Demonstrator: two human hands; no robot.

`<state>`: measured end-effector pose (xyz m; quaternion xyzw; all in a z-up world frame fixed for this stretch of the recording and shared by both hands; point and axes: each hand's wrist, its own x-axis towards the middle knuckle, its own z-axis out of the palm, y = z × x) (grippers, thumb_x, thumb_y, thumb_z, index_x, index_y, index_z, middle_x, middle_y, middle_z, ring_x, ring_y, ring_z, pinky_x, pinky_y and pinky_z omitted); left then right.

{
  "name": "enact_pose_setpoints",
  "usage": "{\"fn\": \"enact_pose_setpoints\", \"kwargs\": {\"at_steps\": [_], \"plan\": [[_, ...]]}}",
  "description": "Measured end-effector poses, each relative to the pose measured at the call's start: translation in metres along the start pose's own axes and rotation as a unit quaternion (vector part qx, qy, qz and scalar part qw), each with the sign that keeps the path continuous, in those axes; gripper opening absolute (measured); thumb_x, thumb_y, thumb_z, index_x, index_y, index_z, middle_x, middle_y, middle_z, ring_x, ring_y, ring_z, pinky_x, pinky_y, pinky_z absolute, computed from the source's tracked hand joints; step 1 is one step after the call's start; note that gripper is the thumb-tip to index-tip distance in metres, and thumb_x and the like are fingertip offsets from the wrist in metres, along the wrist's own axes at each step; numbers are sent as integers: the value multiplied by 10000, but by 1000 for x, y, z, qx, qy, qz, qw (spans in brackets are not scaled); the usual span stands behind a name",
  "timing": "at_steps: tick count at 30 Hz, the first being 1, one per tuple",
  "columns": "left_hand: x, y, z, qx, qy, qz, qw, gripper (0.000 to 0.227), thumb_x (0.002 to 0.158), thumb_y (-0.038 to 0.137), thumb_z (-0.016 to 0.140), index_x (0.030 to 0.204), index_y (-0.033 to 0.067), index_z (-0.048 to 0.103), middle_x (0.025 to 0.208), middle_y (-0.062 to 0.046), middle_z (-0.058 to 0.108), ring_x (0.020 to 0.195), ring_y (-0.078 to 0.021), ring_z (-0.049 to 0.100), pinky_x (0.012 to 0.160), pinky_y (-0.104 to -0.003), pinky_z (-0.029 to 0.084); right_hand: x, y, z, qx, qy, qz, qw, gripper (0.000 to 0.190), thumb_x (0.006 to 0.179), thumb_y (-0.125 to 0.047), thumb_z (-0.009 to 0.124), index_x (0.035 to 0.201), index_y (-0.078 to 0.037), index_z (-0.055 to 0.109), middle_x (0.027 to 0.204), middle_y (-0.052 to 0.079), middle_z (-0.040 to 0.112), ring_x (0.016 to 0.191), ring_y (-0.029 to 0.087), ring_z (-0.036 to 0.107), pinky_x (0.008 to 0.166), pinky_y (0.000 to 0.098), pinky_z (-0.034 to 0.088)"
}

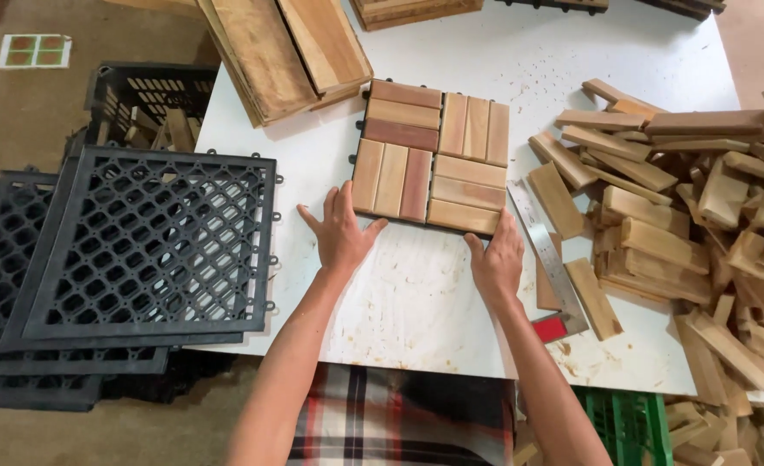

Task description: Assembling decorative wooden floor tiles by placing wooden slats onto a plastic interlocking base and checking alignment with a square ruler.

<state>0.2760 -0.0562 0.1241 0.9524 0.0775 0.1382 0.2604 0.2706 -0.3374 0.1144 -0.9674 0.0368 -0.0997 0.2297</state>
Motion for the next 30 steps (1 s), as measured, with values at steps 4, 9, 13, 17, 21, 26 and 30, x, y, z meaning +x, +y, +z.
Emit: {"fn": "enact_pose_setpoints", "kwargs": {"at_steps": [4, 9, 13, 17, 21, 26, 30], "plan": [[33, -1, 15, 4, -16, 15, 1000, 885, 889, 641, 675, 1536, 108, 392, 1478, -106, 578, 1441, -300, 448, 1139, -770, 97, 32, -1, 5, -27, 17, 4, 999, 842, 992, -507, 585, 1622, -87, 217, 1583, 201, 369, 1480, 343, 353, 1249, 454, 203], [73, 2, 33, 27, -43, 30, 998, 788, 961, 595, 599, 1564, 148, 361, 1529, -62, 539, 1475, -296, 409, 1152, -760, 108, 69, 1, 14, -11, 31, 32, 999, 826, 1010, -508, 589, 1619, -92, 217, 1547, 213, 409, 1451, 362, 399, 1233, 454, 224], [100, 1, 44, 29, -43, 42, 998, 754, 986, 586, 573, 1566, 155, 357, 1512, -57, 557, 1474, -290, 407, 1151, -745, 140, 99, -3, 14, -15, 16, 55, 998, 798, 1033, -505, 561, 1624, -108, 200, 1571, 182, 388, 1468, 338, 385, 1207, 477, 268], [119, -1, 54, 33, -39, 50, 997, 705, 1015, 550, 545, 1568, 157, 355, 1506, -53, 563, 1473, -288, 404, 1154, -734, 140, 123, -3, 17, 5, 13, 53, 998, 787, 1041, -489, 567, 1629, -118, 199, 1581, 174, 388, 1471, 326, 396, 1208, 454, 288], [129, -2, 58, 37, -40, 53, 997, 696, 1026, 543, 532, 1576, 161, 344, 1508, -55, 564, 1475, -291, 400, 1155, -725, 139, 133, -4, 18, 7, 12, 51, 999, 782, 1045, -467, 578, 1631, -124, 190, 1592, 159, 378, 1475, 322, 395, 1213, 448, 308], [105, 7, 47, -7, -11, 40, 999, 679, 1006, 436, 563, 1547, 76, 365, 1519, -146, 534, 1453, -317, 435, 1187, -675, 184, 122, -16, 3, 57, 33, 79, 995, 800, 1023, -396, 659, 1633, -137, 209, 1570, 179, 419, 1436, 337, 452, 1162, 442, 402], [48, 21, 17, -22, -48, 43, 998, 686, 985, 372, 548, 1531, -2, 367, 1555, -231, 460, 1473, -364, 400, 1209, -646, 188, 121, -7, 7, 42, 57, 46, 996, 810, 1008, -396, 676, 1613, -69, 249, 1546, 215, 439, 1415, 365, 468, 1125, 481, 452]]}}
